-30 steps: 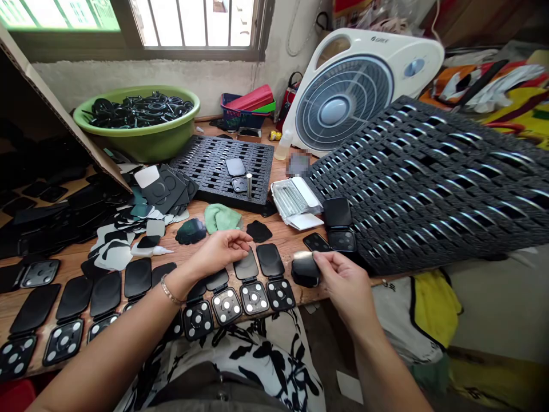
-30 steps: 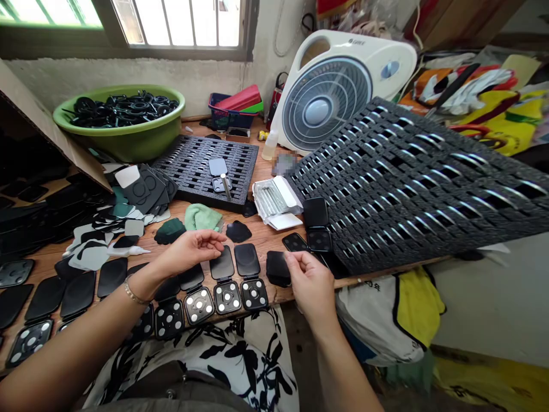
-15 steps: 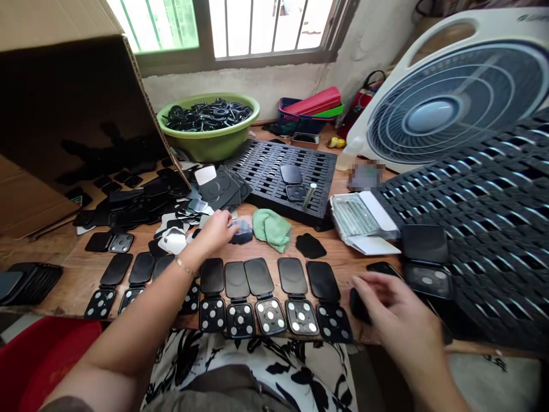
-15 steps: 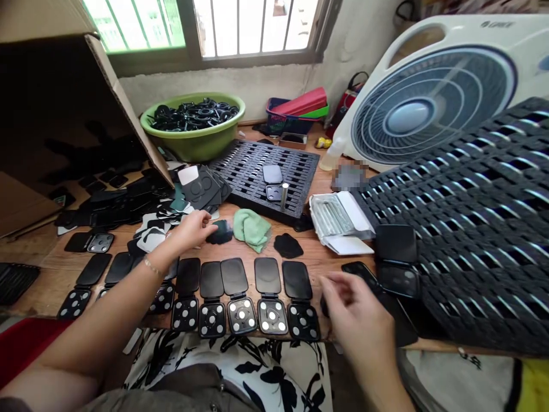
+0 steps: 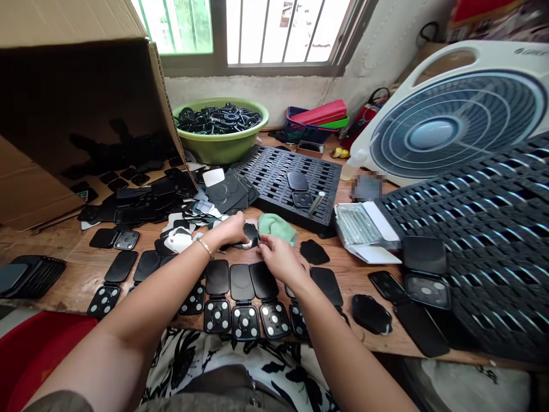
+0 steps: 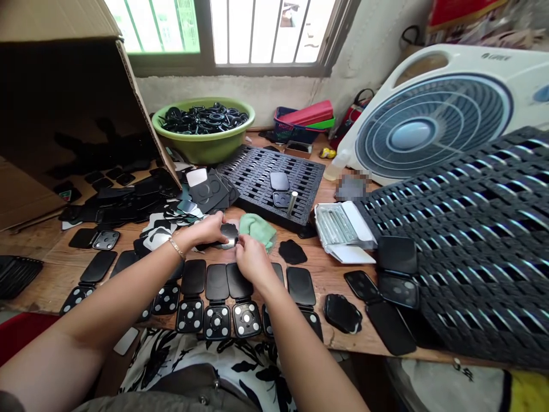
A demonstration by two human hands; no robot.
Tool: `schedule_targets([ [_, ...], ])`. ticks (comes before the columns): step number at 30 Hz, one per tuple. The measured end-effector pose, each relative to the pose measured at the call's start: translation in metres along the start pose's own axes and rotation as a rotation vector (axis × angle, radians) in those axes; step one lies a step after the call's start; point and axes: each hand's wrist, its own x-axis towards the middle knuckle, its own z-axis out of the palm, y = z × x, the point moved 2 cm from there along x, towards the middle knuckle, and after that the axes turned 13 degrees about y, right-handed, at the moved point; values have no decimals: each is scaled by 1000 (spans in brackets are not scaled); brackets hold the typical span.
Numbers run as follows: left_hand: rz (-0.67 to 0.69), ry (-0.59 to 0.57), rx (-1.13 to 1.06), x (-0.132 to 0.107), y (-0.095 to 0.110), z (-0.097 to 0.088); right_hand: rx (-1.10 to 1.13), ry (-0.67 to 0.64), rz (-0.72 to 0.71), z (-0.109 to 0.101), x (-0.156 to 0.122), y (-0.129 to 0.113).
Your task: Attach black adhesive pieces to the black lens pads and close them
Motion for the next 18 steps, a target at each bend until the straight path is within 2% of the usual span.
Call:
schedule_targets([
  [4, 57, -67, -266, -12, -1, -3, 80, 70, 80, -7, -7, 6],
  [7, 66, -142, -442, -33, 4, -6, 183, 171, 105, -25, -16, -1],
  [9, 51, -210, -572, -51, 10, -4, 309, 176, 154, -40, -25, -7],
  [13, -54, -397, -908, -81, 20, 12, 443, 90, 278, -61, -44, -11],
  [18, -80, -514, -1018, -96, 27, 39, 468, 103, 354, -77, -61, 1],
])
